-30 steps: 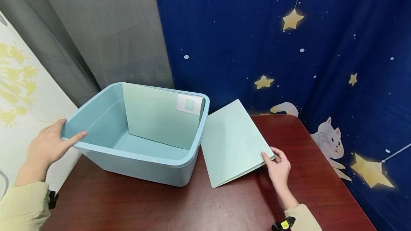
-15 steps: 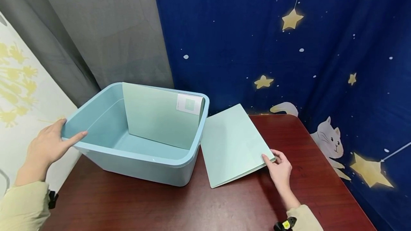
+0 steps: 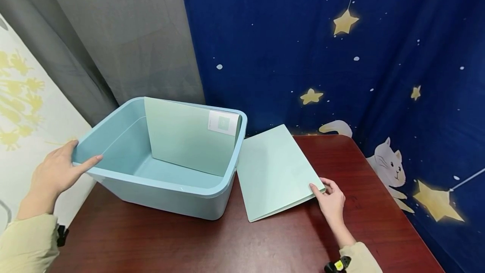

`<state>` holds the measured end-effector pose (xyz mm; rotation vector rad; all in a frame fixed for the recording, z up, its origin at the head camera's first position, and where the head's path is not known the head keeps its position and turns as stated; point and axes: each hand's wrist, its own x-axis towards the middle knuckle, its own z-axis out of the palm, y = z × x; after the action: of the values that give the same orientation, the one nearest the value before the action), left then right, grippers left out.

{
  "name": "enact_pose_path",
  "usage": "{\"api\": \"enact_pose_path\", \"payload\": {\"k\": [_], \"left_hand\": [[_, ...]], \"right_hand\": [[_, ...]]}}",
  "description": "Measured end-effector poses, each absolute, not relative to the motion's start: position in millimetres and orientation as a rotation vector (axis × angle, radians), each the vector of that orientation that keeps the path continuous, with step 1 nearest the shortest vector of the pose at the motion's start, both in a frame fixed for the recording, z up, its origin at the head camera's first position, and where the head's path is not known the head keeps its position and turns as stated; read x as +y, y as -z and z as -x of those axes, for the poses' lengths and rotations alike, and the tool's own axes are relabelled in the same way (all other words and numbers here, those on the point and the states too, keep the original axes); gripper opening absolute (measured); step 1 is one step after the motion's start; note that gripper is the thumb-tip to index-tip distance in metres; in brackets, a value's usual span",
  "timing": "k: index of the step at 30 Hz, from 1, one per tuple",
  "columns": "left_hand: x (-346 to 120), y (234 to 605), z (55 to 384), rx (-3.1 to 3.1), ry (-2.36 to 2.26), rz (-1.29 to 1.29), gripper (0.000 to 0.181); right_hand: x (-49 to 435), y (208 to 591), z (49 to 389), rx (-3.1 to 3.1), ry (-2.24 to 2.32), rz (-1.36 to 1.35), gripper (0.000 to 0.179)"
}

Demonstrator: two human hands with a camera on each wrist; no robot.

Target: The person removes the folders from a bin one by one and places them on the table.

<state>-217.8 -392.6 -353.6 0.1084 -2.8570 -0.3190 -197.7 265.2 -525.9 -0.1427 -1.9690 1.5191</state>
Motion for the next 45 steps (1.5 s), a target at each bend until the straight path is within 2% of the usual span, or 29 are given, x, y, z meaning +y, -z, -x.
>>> {"api": "enact_pose_path", "payload": {"k": [11, 20, 37, 45], "left_hand": [[-393.8, 355.4, 219.0, -2.858, 0.327, -0.102, 0.092], [-392.6, 354.9, 218.5, -2.850, 0.331, -0.099, 0.092], [-393.4, 356.2, 217.5, -2.839, 0.333, -0.120, 0.093], [-392.5, 355.3, 218.4, -2.836, 0.331, -0.119, 0.093]], "right_hand": [[260.7, 511.7, 190.1, -2.139, -1.390, 0.291, 0.031], [269.3, 527.4, 195.5, -2.107, -1.311, 0.161, 0.031], [237.1, 444.5, 189.0, -2.106, -1.312, -0.023, 0.040], [229.1, 428.2, 192.0, -2.097, -1.336, -0.111, 0.041]]}}
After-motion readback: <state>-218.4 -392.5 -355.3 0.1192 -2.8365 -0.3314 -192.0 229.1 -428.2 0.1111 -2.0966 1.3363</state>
